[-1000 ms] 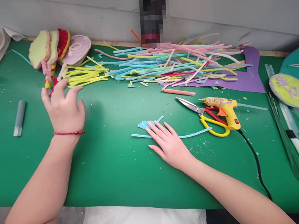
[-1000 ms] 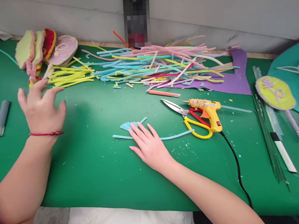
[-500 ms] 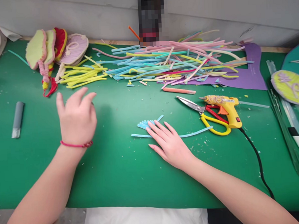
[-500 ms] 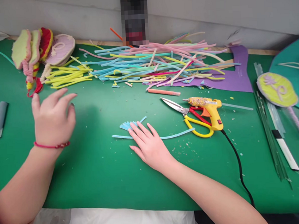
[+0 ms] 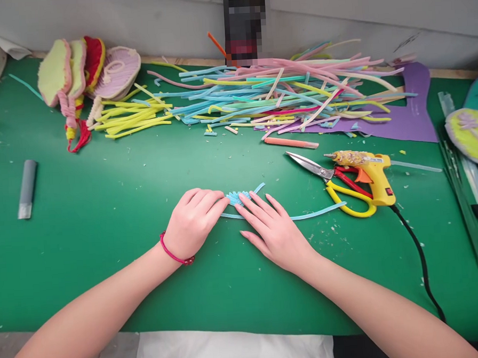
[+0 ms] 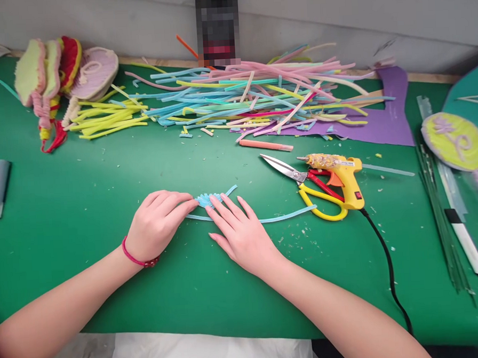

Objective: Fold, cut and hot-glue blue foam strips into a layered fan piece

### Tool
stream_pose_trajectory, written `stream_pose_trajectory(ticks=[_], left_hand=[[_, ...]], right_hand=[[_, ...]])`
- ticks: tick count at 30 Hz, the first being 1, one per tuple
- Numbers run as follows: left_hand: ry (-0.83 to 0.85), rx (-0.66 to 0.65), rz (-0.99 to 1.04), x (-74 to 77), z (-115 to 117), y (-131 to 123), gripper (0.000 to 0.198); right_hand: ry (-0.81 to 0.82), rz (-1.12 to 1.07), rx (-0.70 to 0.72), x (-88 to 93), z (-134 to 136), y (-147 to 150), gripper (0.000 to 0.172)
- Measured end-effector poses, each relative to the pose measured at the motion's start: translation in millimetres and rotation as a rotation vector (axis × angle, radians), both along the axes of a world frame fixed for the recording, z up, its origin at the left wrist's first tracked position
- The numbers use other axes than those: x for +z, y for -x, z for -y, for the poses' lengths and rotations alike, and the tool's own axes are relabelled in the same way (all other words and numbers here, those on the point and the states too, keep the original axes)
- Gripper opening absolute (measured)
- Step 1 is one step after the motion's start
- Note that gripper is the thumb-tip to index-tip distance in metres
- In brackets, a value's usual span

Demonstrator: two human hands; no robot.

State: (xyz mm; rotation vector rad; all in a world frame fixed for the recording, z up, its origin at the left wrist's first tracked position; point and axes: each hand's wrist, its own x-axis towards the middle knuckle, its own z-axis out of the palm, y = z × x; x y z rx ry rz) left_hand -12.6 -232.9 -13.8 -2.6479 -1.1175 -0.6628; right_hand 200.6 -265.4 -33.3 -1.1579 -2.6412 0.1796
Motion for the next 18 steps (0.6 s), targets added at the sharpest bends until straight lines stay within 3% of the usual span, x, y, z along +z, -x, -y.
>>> stream_pose_trajectory(ticks=[18], left_hand=[[0.001,-0.049,-0.036,-4.8,-0.7,-3.9,0.02]], right_hand=[[0.005,-0.011,-0.009,-0.6,0.3,0.8,0.049]])
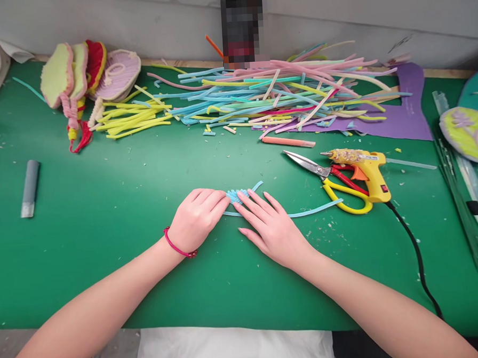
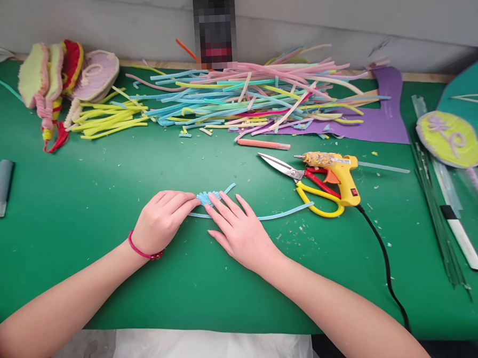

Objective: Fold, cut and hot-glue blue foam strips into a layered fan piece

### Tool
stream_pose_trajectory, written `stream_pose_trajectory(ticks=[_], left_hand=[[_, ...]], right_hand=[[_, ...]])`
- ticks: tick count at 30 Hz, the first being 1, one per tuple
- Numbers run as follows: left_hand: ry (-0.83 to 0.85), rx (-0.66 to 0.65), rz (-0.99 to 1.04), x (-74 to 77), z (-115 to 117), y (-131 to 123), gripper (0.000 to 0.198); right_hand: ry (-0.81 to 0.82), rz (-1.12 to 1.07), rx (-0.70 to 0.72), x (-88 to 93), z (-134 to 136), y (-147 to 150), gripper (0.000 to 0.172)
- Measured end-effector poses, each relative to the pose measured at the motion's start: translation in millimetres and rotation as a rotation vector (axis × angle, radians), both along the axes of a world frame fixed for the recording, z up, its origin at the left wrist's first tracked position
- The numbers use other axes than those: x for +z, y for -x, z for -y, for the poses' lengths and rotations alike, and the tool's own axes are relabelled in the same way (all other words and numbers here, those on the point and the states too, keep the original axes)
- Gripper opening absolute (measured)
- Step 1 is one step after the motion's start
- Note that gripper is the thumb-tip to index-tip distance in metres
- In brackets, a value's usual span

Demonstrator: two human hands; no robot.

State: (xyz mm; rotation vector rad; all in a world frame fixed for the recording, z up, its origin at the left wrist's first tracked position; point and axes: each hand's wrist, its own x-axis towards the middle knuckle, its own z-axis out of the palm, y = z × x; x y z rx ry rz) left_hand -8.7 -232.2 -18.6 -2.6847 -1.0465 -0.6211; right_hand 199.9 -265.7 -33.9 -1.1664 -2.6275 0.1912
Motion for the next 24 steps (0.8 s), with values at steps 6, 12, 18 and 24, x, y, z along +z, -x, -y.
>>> stream_pose_trajectory(ticks=[6,12,18,24], left_hand=[[0.004,0.006,-0.012,-1.1,0.4,0.3,0.022],[0.005,0.006,-0.007,-0.6,0.0,-0.1,0.02],[-0.013,-0.003,-0.003,-1.7,-0.9,-0.7,0.02],[-0.008,-0.001,-0.003,-2.4,-0.3,-0.3,0.021]], right_hand=[[0.019,-0.006,0.0,0.6,-0.1,0.1,0.053],[0.004,0.015,-0.003,0.7,-0.1,0.1,0.047],[-0.008,0.011,-0.004,0.7,-0.3,0.5,0.046],[0.01,0.013,-0.003,0.8,-0.3,0.8,0.048]])
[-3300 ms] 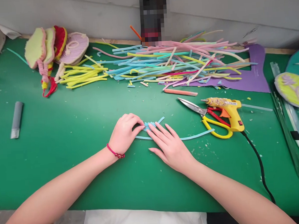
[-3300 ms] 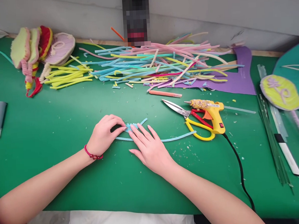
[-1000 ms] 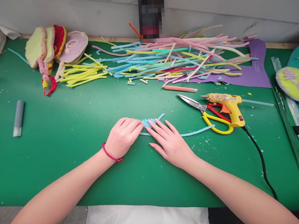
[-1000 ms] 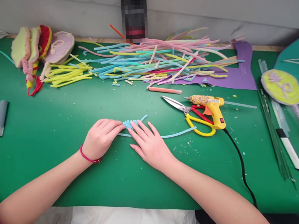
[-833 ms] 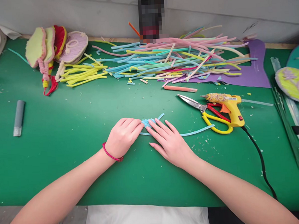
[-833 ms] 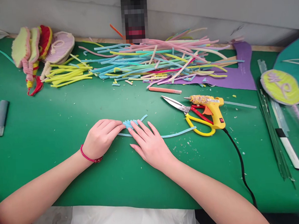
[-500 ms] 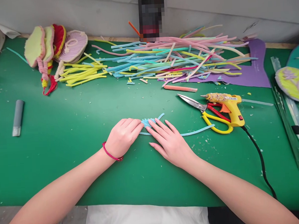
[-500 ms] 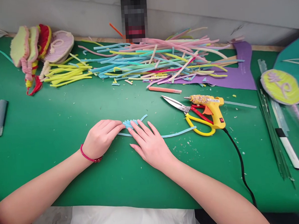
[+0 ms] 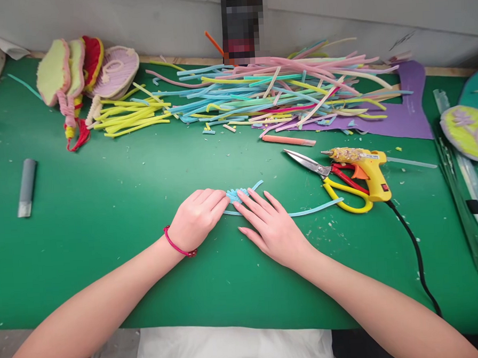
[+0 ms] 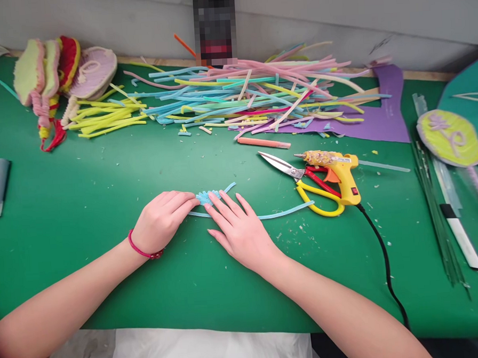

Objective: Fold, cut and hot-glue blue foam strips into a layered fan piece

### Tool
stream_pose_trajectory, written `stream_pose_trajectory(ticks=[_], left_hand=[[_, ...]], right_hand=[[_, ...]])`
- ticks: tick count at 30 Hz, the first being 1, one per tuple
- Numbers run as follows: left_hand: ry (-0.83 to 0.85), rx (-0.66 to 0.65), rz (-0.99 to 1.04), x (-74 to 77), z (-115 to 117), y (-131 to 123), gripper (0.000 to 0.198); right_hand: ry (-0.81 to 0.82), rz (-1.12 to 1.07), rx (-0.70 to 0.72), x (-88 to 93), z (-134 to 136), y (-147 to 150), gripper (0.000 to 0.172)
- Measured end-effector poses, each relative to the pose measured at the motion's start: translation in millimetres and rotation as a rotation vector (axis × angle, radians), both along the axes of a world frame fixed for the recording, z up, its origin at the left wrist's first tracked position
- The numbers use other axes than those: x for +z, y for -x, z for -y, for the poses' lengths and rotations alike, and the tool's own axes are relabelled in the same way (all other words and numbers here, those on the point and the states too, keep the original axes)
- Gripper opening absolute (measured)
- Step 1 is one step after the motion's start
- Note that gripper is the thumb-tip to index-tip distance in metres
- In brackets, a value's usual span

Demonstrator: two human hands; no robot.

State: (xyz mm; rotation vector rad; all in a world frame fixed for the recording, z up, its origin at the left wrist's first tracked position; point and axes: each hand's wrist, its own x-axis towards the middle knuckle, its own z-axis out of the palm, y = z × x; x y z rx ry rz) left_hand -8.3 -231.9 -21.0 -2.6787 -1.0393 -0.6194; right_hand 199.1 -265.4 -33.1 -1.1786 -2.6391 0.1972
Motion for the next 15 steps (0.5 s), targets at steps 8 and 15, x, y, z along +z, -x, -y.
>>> stream_pose_trajectory(ticks=[8,15], left_hand=[[0.01,0.007,-0.002,-0.9,0.6,-0.1,0.023],[0.018,0.0,0.003,-0.6,0.1,-0.3,0.021]], right_hand=[[0.008,-0.003,-0.001,-0.3,0.4,-0.2,0.05],[-0.002,0.006,-0.001,0.3,0.3,-0.1,0.047]])
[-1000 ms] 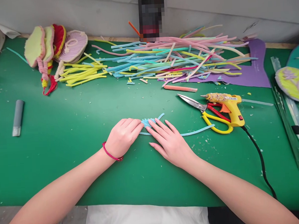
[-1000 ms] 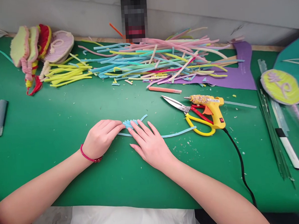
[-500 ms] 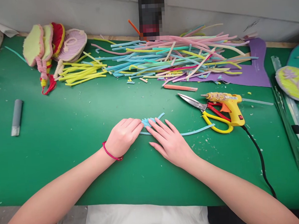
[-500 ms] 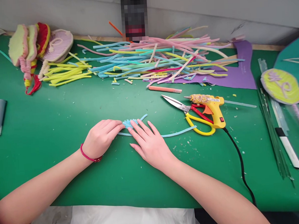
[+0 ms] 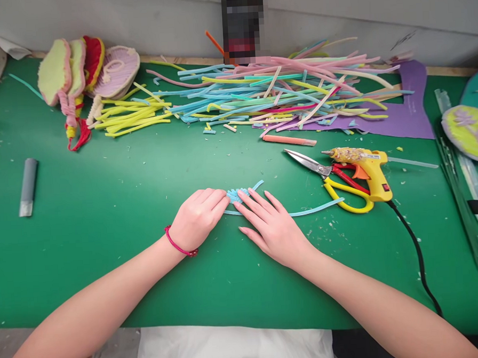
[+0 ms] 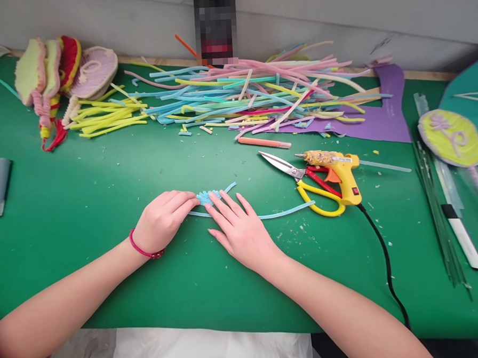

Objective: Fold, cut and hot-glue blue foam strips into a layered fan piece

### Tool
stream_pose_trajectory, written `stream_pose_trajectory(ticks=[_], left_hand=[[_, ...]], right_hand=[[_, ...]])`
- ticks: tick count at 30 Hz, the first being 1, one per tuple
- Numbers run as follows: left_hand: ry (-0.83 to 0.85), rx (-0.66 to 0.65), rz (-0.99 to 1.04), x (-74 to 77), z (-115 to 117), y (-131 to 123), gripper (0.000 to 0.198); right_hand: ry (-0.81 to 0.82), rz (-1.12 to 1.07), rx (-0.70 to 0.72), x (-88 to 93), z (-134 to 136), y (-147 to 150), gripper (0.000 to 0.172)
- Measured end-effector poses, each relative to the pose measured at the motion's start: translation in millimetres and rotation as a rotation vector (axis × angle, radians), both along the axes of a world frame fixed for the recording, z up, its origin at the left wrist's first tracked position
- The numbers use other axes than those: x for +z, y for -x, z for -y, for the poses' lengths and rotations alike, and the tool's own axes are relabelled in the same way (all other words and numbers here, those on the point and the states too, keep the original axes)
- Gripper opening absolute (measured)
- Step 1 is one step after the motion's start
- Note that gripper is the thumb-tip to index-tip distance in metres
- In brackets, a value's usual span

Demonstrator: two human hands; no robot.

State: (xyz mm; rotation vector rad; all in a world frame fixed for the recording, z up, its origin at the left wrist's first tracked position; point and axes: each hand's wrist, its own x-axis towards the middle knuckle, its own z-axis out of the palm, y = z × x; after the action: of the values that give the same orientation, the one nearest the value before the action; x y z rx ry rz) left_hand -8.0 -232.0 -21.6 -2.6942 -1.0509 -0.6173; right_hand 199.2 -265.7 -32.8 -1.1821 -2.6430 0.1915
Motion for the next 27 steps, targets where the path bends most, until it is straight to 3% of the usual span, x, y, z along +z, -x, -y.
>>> stream_pose_trajectory(ticks=[5,10,14,21,27], left_hand=[[0.036,0.024,0.043,-0.5,2,3,0.025],[0.041,0.134,0.16,1.9,3,11,0.023],[0.056,0.164,0.166,4.0,0,15,0.021],[0.176,0.154,0.188,5.5,-1,19,0.013],[0.185,0.1,0.17,-1.1,-2,15,0.011]], right_hand=[[0.014,-0.014,0.003,-1.3,0,-1,0.051],[0.046,-0.011,-0.004,0.5,0,-1,0.052],[0.011,-0.061,-0.026,3.2,1,-1,0.043],[-0.072,-0.244,-0.206,3.4,0,-13,0.026],[-0.015,-0.071,-0.019,4.7,-4,-3,0.043]])
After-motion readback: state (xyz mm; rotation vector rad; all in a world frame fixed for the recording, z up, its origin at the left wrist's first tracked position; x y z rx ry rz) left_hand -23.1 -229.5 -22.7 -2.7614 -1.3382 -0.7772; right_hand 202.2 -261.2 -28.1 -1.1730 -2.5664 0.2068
